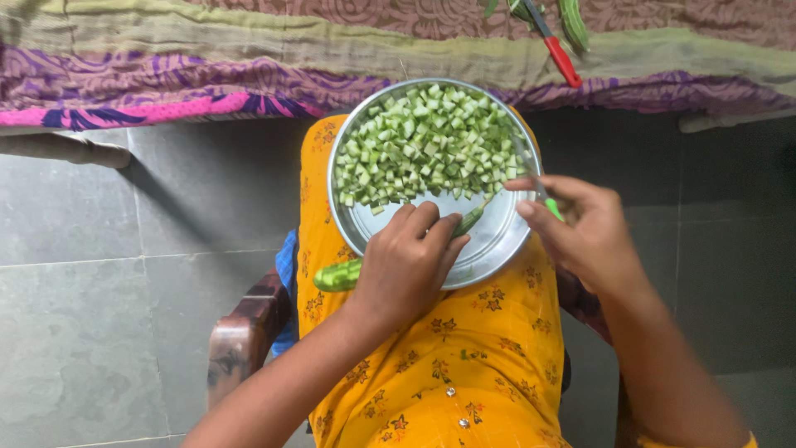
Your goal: The person chops a ridge gourd into small pieces using a knife and places them on a metal plate.
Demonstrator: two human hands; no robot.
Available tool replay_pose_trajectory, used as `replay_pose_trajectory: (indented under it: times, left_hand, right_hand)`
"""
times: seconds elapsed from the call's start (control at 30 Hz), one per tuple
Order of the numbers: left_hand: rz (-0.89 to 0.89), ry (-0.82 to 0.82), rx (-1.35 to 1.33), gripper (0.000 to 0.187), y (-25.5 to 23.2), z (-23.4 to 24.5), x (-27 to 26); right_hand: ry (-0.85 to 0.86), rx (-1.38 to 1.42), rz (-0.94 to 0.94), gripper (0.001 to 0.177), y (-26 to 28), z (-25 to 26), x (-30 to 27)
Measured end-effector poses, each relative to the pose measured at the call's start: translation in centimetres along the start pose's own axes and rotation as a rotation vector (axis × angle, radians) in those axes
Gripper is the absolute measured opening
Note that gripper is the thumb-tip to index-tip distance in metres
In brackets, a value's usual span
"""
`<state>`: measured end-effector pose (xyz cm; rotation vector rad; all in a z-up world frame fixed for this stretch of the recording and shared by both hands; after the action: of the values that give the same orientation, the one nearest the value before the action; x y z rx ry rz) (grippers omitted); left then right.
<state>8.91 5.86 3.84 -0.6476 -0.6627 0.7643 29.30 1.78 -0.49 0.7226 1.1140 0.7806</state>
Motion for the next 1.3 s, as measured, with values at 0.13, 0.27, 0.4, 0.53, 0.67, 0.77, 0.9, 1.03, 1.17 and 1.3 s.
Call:
replay_pose_trajectory:
  times: [0.13,0.27,0.4,0.53,0.67,0.77,0.9,1.03,1.17,1.3]
  left_hand:
    - [-0.06,0.016,0.004,0.023,-0.9,0.0,0.1]
    - [-0.112,-0.018,-0.01,0.024,-1.5,0.7,0.1]
    - [-0.211,-0.075,-0.077,0.027,-2.6,1.5,0.1]
    - [-0.248,-0.101,-0.148,0.03,-3.0,2.1,0.3]
    - [-0.248,-0.12,-0.193,0.03,-3.1,2.6,0.2]
    - [-0.187,-0.12,-0.278,0.03,-2.9,2.6,0.2]
    - [0.104,-0.036,-0.474,0.025,-0.8,1.4,0.5]
    - [0.489,0.1,-0.941,0.024,1.1,-1.6,-0.7]
    - [0.698,0.132,-1.255,0.03,1.7,-4.3,-1.9]
    - [0.769,0.046,-1.316,0.031,2.5,-5.2,-2.6]
  right_hand:
    - [0.108,0.069,0.047,0.024,-1.0,-2.4,1.2]
    - [0.223,0.254,0.03,0.02,-2.6,-3.6,1.6]
    - [0.352,0.636,-0.056,0.022,-3.9,-4.1,1.3]
    - [0.432,0.81,-0.058,0.022,-4.4,-5.1,0.9]
    - [0.589,1.11,-0.006,0.024,-3.6,-6.8,0.0]
    - [0.625,1.206,0.068,0.025,-3.2,-7.4,-0.4]
    - [0.468,1.139,0.209,0.025,-3.1,-6.2,0.0]
    - [0.232,0.887,0.391,0.026,-2.1,-4.2,-0.6]
    - [-0.001,0.57,0.646,0.022,0.3,-2.7,-2.4]
    - [-0.322,0.082,0.764,0.013,2.0,-2.4,-4.7]
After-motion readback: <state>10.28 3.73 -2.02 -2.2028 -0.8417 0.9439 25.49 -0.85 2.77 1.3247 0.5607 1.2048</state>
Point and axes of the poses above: each hand's wrist, its own x-axis towards the middle knuckle, its own z-axis out of the back of the hand, y = z × x, the point moved 9 cm from there along x, towards the middle knuckle, and after that the axes turned 3 degrees about -x, right-handed, at the moved point
